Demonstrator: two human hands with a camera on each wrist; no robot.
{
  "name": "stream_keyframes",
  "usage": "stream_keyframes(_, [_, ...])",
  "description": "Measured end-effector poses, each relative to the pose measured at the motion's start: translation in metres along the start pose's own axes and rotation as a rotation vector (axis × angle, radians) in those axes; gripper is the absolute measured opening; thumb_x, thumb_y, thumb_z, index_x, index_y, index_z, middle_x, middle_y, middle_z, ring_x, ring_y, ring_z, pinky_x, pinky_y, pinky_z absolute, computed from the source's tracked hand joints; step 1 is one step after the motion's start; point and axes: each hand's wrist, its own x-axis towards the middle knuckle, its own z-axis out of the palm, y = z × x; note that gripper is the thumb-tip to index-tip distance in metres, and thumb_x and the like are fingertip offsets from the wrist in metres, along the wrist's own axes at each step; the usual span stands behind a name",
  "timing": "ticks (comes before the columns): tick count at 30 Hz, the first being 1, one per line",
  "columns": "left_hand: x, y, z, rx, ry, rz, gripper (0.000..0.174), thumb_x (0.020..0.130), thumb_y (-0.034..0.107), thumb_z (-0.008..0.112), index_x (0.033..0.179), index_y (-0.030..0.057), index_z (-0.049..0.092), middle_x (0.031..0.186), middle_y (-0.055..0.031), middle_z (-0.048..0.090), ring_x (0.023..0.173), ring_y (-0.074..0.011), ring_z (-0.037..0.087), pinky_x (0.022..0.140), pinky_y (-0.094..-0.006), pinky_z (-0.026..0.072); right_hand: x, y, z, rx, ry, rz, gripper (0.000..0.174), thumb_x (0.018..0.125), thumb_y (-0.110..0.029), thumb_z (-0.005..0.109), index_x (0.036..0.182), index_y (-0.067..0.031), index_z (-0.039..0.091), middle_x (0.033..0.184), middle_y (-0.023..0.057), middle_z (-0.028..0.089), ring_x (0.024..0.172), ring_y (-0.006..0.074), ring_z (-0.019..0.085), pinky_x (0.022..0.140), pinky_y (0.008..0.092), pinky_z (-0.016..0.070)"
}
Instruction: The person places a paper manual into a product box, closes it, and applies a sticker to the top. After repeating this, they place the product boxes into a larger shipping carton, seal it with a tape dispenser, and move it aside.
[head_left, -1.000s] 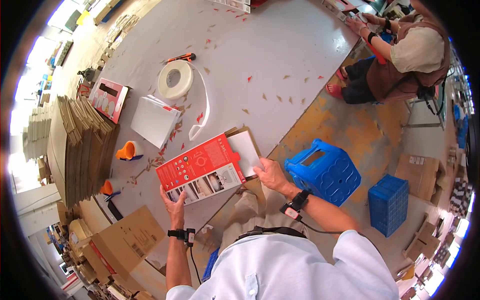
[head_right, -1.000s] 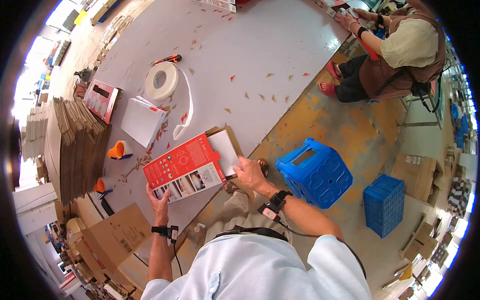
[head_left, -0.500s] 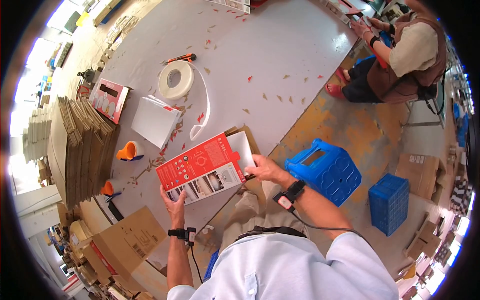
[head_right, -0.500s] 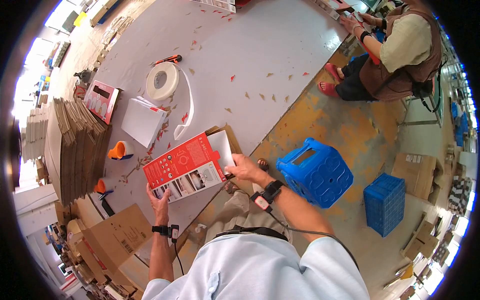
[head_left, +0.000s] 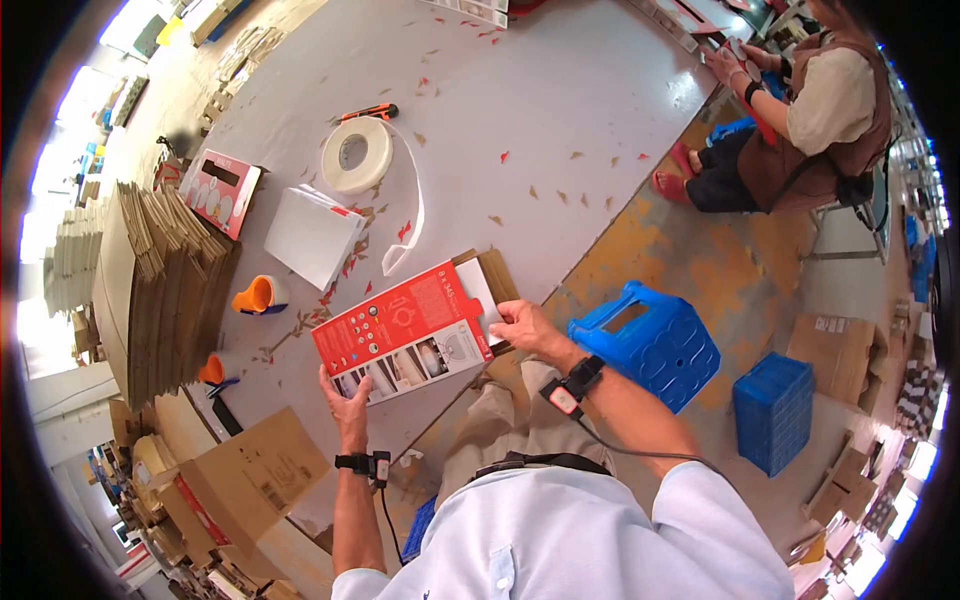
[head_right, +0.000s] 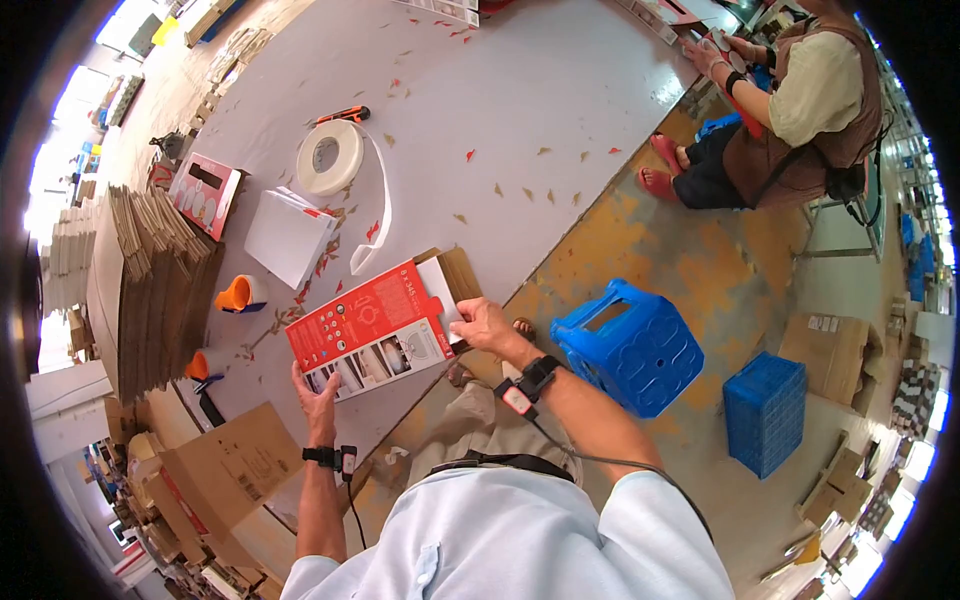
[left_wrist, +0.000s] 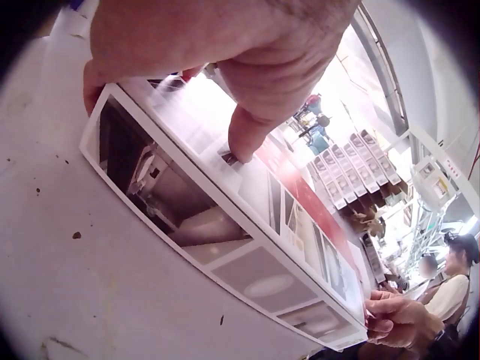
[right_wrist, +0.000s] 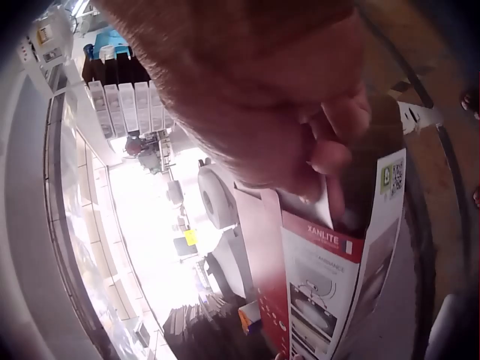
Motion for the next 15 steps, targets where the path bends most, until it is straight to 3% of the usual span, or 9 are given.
stream_keyframes(1, [0.000,0.000,-0.002,-0.003,-0.011,-0.003,0.098,0.084,0.013,0.083,0.164,0.0065,0.026,0.162,-0.0180,0.041,0.145,-0.0300,0.045,0.117,-0.0417,0.0417,0.000,-0.001,0.003,0.125,-0.014,0.028,0.016,0.087,-0.015,0.075,0.091,-0.0001,0.074,0.071,0.0010,0.068,0.065,0.0085,0.059,0.059,0.0314,0.0488])
stream_keyframes(4, [0.009,-0.016,-0.001,0.025,-0.015,0.083,0.098,0.087,0.016,0.083,0.165,0.0089,0.024,0.159,-0.0152,0.042,0.142,-0.0283,0.046,0.113,-0.0428,0.0466,0.003,-0.007,0.002,0.012,-0.150,0.088,0.016,0.087,-0.015,0.075,0.092,-0.0001,0.076,0.072,0.0016,0.069,0.065,0.0088,0.060,0.060,0.0308,0.0497])
stream_keyframes(6, [0.009,-0.015,-0.001,0.019,0.009,0.035,0.096,0.086,0.015,0.082,0.164,0.0062,0.026,0.160,-0.0173,0.043,0.144,-0.0289,0.045,0.116,-0.0420,0.0433,0.008,-0.012,0.002,-0.025,-0.229,0.123,0.019,0.087,-0.015,0.074,0.096,0.0017,0.076,0.071,0.0019,0.069,0.065,0.0092,0.060,0.059,0.0313,0.0502])
stream_keyframes(9, [0.012,-0.017,-0.003,0.036,0.013,0.019,0.091,0.088,0.014,0.080,0.163,0.0038,0.028,0.160,-0.0184,0.044,0.145,-0.0290,0.045,0.117,-0.0417,0.0417,0.005,-0.022,-0.012,-0.105,-0.221,0.033,0.020,0.088,-0.015,0.072,0.099,0.0015,0.075,0.071,0.0015,0.067,0.061,0.0098,0.059,0.054,0.0318,0.0485])
stream_keyframes(12, [0.011,-0.023,-0.001,-0.003,0.043,-0.016,0.084,0.091,0.013,0.078,0.161,0.0025,0.032,0.156,-0.0180,0.047,0.142,-0.0281,0.048,0.115,-0.0411,0.0428,0.004,-0.011,-0.005,-0.099,0.047,-0.160,0.020,0.090,-0.013,0.069,0.102,0.0012,0.074,0.074,0.0023,0.069,0.061,0.0106,0.060,0.053,0.0317,0.0493])
stream_keyframes(15, [0.006,-0.018,0.001,-0.040,0.065,-0.068,0.079,0.093,0.013,0.077,0.159,0.0020,0.035,0.150,-0.0166,0.052,0.135,-0.0264,0.053,0.112,-0.0398,0.0445,-0.007,-0.031,0.010,0.062,-0.049,0.184,0.020,0.090,-0.011,0.067,0.105,0.0006,0.075,0.082,0.0042,0.073,0.068,0.0119,0.065,0.061,0.0318,0.0540])
